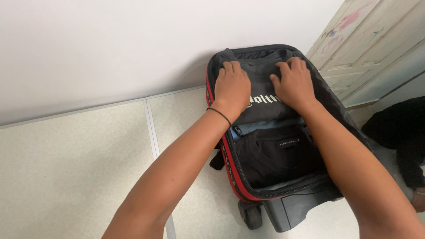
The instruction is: The person folds a black t-shirt by hand on a white table, tucking the bottom and folding the sleeves and sides toward the middle. They roll the shirt into a rectangle, place it inside a red suitcase, and then pick up another black garment from a chair to begin folding it.
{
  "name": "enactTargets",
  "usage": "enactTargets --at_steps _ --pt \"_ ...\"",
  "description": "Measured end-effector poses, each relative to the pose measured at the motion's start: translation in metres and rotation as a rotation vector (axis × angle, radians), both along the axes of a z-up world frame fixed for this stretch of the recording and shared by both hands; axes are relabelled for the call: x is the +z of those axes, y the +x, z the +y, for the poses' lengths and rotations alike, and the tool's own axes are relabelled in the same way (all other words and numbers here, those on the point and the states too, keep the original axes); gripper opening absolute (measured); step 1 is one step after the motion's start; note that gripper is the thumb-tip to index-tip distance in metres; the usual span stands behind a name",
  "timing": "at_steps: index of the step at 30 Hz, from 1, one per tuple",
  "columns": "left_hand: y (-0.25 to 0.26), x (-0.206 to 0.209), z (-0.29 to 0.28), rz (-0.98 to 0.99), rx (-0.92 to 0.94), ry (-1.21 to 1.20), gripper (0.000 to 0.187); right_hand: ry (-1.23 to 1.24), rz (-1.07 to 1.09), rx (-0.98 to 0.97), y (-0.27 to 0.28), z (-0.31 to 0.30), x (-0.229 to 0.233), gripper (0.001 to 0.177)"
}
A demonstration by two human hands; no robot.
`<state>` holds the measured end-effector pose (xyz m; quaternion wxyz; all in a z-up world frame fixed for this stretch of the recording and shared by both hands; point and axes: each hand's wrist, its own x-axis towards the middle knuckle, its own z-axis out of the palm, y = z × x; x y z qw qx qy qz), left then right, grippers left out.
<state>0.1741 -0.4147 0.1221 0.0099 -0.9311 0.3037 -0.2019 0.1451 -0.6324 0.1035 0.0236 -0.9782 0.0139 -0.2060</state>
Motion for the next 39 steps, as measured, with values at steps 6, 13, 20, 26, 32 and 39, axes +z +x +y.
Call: enactTargets --at_steps 6,13,20,26,32,39 --pt "0.002 0.002 -0.001 0.306 0.090 -0.010 0.074 0.041 0.244 0.005 0.021 -0.015 -0.020 0.088" --pt "0.011 0.014 -0.005 0.500 0.146 0.123 0.095 0.187 0.448 -0.042 0.023 -0.017 -0.017 0.106" --pt "0.015 0.008 -0.006 0.582 0.152 0.171 0.099 0.204 0.485 -0.006 0.025 -0.020 -0.018 0.111" --pt "-0.008 0.028 0.009 0.446 0.103 0.320 0.117 0.205 0.476 -0.009 0.011 -0.009 0.002 0.113" --pt "-0.027 0.043 0.025 0.483 0.073 0.420 0.128 0.097 0.723 -0.013 0.000 -0.014 0.012 0.127" --pt "-0.032 0.036 0.017 0.454 0.096 0.592 0.131 -0.006 0.681 -0.012 -0.006 -0.008 -0.011 0.130"
